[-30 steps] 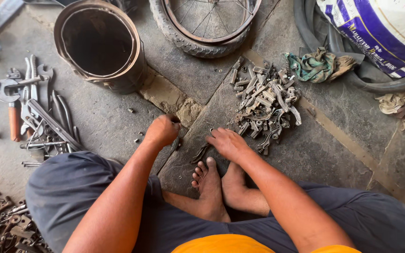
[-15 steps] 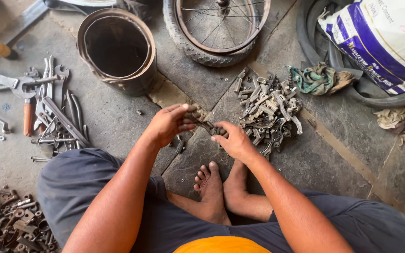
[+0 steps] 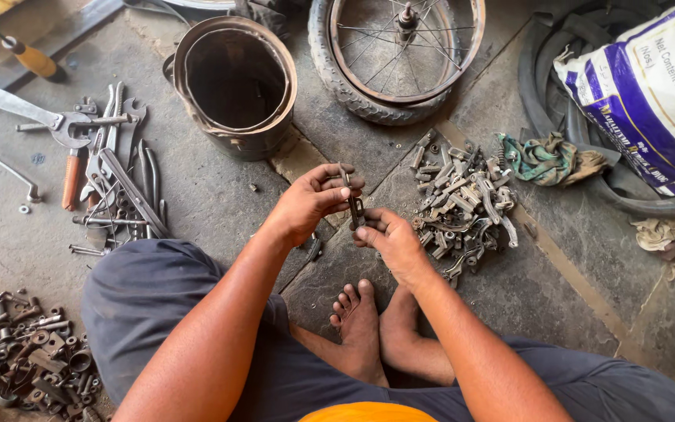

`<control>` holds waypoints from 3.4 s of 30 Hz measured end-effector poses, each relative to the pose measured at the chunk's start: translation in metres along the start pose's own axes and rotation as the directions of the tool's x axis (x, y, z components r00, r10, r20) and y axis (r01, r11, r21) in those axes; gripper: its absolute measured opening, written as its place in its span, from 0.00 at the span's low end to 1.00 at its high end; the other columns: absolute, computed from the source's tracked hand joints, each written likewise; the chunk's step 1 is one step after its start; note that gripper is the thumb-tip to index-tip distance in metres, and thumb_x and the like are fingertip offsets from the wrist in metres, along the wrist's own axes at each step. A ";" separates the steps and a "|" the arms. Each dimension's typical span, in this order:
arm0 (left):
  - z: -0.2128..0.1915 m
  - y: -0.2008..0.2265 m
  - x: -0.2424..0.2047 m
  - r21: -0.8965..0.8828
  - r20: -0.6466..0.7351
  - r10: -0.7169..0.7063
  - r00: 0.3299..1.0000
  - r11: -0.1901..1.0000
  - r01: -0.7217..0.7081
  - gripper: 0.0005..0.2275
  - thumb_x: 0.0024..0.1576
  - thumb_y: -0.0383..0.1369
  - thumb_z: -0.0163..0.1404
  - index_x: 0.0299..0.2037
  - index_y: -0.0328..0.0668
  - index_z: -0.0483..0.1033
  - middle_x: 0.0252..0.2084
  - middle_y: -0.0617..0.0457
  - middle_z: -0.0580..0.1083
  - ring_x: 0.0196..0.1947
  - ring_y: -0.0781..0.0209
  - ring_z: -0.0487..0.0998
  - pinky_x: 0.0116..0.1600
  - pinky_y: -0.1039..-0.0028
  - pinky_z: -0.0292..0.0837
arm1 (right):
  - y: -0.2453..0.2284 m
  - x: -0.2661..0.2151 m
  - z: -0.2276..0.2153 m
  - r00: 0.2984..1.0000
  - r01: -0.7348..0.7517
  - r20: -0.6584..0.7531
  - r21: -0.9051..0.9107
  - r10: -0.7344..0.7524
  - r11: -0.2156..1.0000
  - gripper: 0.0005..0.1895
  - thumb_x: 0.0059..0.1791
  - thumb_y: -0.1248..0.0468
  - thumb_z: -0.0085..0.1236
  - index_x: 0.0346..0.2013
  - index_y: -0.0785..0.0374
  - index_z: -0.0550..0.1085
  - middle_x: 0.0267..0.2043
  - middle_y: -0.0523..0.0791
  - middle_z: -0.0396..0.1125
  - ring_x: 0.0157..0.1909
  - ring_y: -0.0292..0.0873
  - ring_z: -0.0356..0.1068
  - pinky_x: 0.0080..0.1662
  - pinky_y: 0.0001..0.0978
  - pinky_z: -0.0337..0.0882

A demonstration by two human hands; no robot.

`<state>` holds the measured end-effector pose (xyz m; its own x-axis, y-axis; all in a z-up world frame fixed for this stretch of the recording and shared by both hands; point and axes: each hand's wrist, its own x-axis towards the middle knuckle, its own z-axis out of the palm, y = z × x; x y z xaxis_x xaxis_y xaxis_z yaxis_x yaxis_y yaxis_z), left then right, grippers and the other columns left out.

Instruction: The person sits on the floor and sorts small metal parts from a container onto the ground. They pick up individual pieces, inspect them, and place them into piles or back into the container.

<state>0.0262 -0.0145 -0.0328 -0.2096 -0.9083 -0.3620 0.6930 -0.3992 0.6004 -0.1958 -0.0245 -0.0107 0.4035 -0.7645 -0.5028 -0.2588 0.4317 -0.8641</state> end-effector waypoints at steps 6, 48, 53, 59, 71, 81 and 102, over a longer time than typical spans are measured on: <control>0.013 0.009 -0.008 0.161 -0.099 0.119 0.988 0.982 -0.102 0.14 0.62 0.29 0.51 0.58 0.39 0.74 0.42 0.52 0.78 0.42 0.63 0.78 0.49 0.71 0.77 | -0.002 0.000 0.022 0.998 0.025 -0.051 -0.271 -0.040 0.962 0.17 0.47 0.73 0.62 0.51 0.71 0.74 0.42 0.48 0.76 0.43 0.37 0.76 0.47 0.29 0.77; -0.016 0.097 -0.041 0.606 -0.216 -0.025 0.976 0.781 0.154 0.09 0.61 0.30 0.48 0.42 0.33 0.78 0.30 0.49 0.81 0.28 0.64 0.83 0.34 0.73 0.79 | -0.035 0.089 0.075 0.990 0.015 -0.139 0.095 -0.001 0.995 0.06 0.54 0.68 0.54 0.44 0.68 0.75 0.38 0.49 0.74 0.36 0.43 0.74 0.40 0.34 0.77; -0.013 0.088 -0.035 0.560 -0.109 -0.047 0.993 0.822 0.101 0.07 0.62 0.30 0.49 0.42 0.32 0.76 0.31 0.48 0.80 0.29 0.63 0.82 0.35 0.73 0.79 | -0.060 0.072 0.053 0.998 -0.058 0.014 0.349 0.056 0.936 0.09 0.54 0.67 0.55 0.47 0.67 0.74 0.39 0.47 0.73 0.39 0.41 0.74 0.45 0.34 0.78; -0.008 0.084 -0.033 0.576 -0.107 0.004 0.994 0.815 0.059 0.06 0.61 0.29 0.51 0.40 0.31 0.74 0.30 0.49 0.78 0.29 0.65 0.80 0.34 0.73 0.79 | -0.061 0.062 0.056 0.991 -0.130 0.075 0.448 0.108 0.884 0.09 0.55 0.66 0.54 0.48 0.67 0.74 0.40 0.46 0.73 0.40 0.40 0.73 0.47 0.36 0.76; 0.011 0.096 -0.042 0.920 -0.064 0.296 0.953 0.388 -0.058 0.05 0.58 0.30 0.53 0.41 0.40 0.77 0.35 0.49 0.81 0.35 0.55 0.83 0.41 0.64 0.77 | -0.074 0.055 0.049 0.995 -0.091 0.071 0.386 0.068 0.918 0.10 0.55 0.68 0.54 0.48 0.71 0.74 0.40 0.48 0.73 0.40 0.42 0.74 0.47 0.38 0.77; 0.020 0.085 -0.043 0.916 0.156 0.591 0.791 0.214 -0.340 0.04 0.60 0.30 0.53 0.39 0.39 0.74 0.34 0.45 0.76 0.38 0.43 0.78 0.42 0.57 0.72 | -0.120 0.038 0.050 0.994 0.106 0.024 -0.143 -0.104 0.984 0.13 0.50 0.74 0.56 0.49 0.70 0.76 0.41 0.46 0.74 0.42 0.36 0.73 0.48 0.30 0.76; 0.060 0.061 -0.055 0.802 0.068 0.761 0.645 0.343 -0.489 0.07 0.60 0.24 0.54 0.47 0.36 0.73 0.37 0.45 0.77 0.36 0.49 0.82 0.40 0.65 0.77 | -0.128 0.002 0.061 0.942 0.302 0.005 0.420 -0.335 0.856 0.12 0.50 0.74 0.63 0.49 0.66 0.76 0.47 0.43 0.72 0.50 0.38 0.71 0.60 0.31 0.70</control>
<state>0.0386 0.0042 0.0661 0.3451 -0.8984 0.2717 -0.2134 0.2068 0.9548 -0.1085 -0.0520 0.0972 0.4711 -0.8626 -0.1841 0.2688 0.3392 -0.9015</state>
